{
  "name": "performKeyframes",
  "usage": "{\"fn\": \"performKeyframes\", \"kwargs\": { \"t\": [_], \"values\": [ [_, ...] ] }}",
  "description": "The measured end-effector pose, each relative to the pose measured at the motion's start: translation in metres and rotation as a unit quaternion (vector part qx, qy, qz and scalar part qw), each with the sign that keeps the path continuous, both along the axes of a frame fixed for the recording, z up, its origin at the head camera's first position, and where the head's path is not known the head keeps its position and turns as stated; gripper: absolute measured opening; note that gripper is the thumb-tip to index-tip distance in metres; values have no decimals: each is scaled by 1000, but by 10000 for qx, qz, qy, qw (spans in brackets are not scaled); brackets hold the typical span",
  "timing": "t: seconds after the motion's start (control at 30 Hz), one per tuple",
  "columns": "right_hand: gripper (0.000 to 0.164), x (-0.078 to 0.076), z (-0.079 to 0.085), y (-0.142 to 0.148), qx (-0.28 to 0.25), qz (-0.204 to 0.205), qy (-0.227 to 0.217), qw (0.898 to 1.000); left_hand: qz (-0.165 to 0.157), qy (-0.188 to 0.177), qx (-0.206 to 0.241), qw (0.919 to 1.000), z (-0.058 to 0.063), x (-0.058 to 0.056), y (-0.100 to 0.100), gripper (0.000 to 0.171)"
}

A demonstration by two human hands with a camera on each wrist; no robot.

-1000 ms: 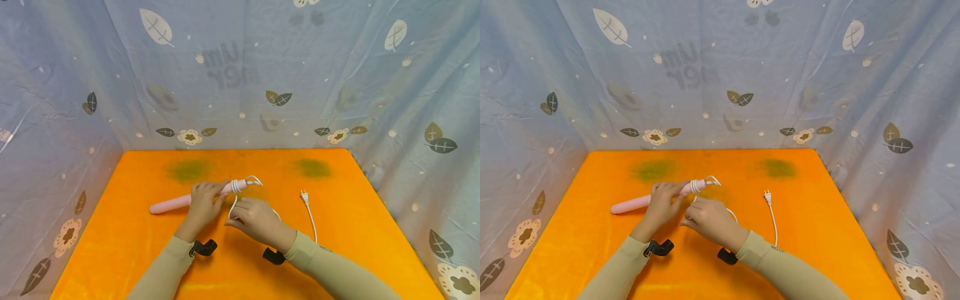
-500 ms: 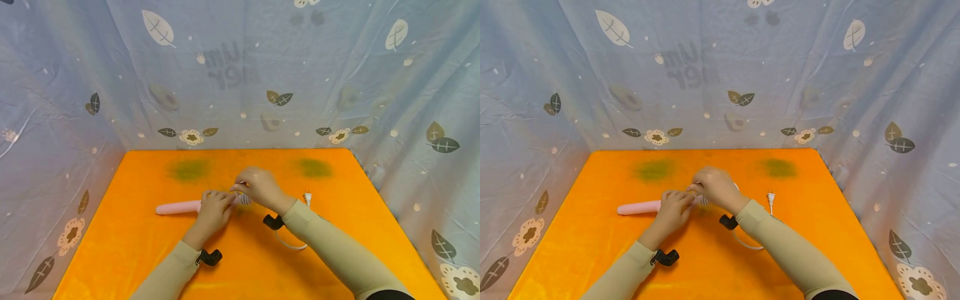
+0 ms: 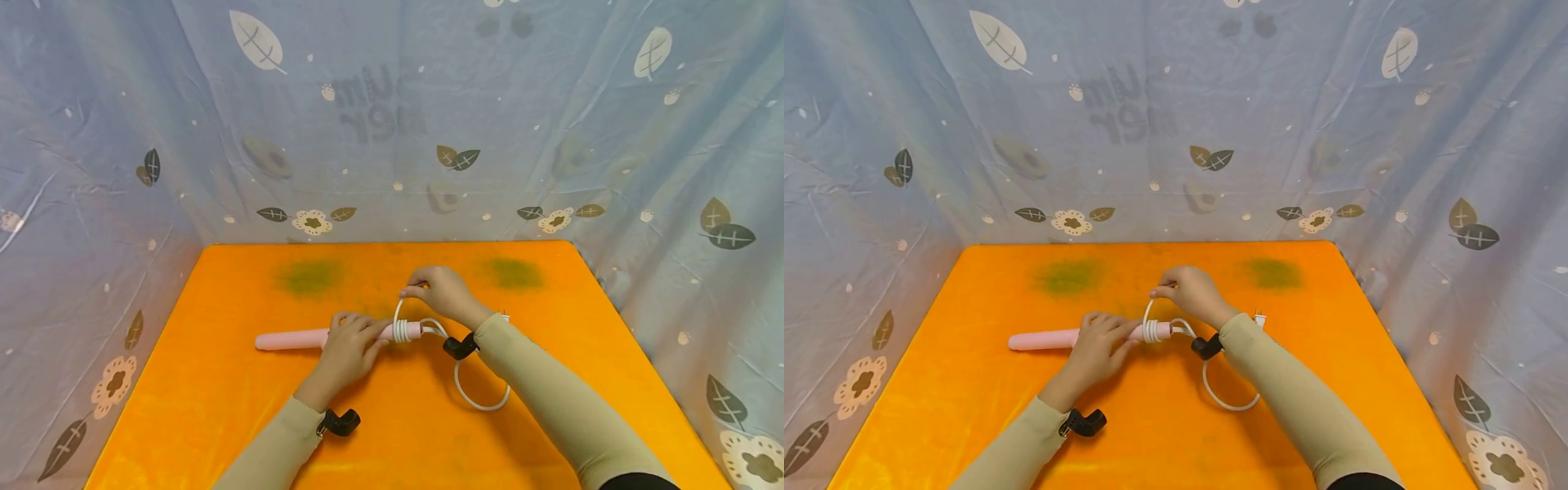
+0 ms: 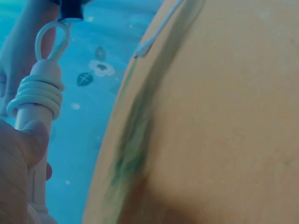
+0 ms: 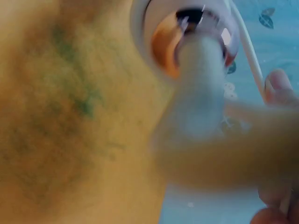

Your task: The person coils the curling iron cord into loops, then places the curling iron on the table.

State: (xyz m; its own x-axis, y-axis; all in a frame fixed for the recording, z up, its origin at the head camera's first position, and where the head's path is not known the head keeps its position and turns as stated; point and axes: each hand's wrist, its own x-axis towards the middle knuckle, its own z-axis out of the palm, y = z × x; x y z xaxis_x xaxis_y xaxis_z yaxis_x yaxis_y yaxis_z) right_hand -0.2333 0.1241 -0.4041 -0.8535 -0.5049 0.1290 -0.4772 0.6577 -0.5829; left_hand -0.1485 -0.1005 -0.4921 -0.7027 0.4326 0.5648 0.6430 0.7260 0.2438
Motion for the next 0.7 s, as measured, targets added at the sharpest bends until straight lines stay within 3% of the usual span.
{"fn": "performKeyframes", "kwargs": {
  "t": [0.2, 0.4, 0.5, 0.7],
  "values": [
    [9, -3, -6, 10, -509, 141, -676, 9963, -127, -24, 82, 9999, 6, 3, -4, 40],
    [16, -3, -24, 15, -538, 102, -765, 9956, -168, -609, -249, 9977, 15, 6, -9, 40],
    [15, 0, -37, 17, -610, 76, -891, 9941, -160, -753, -170, 9969, 21, 6, -13, 36],
    [6, 15, -57, 18, -502, 553, -342, 9966, -105, -535, 5, 9985, 29, 3, -17, 33]
  ]
}}
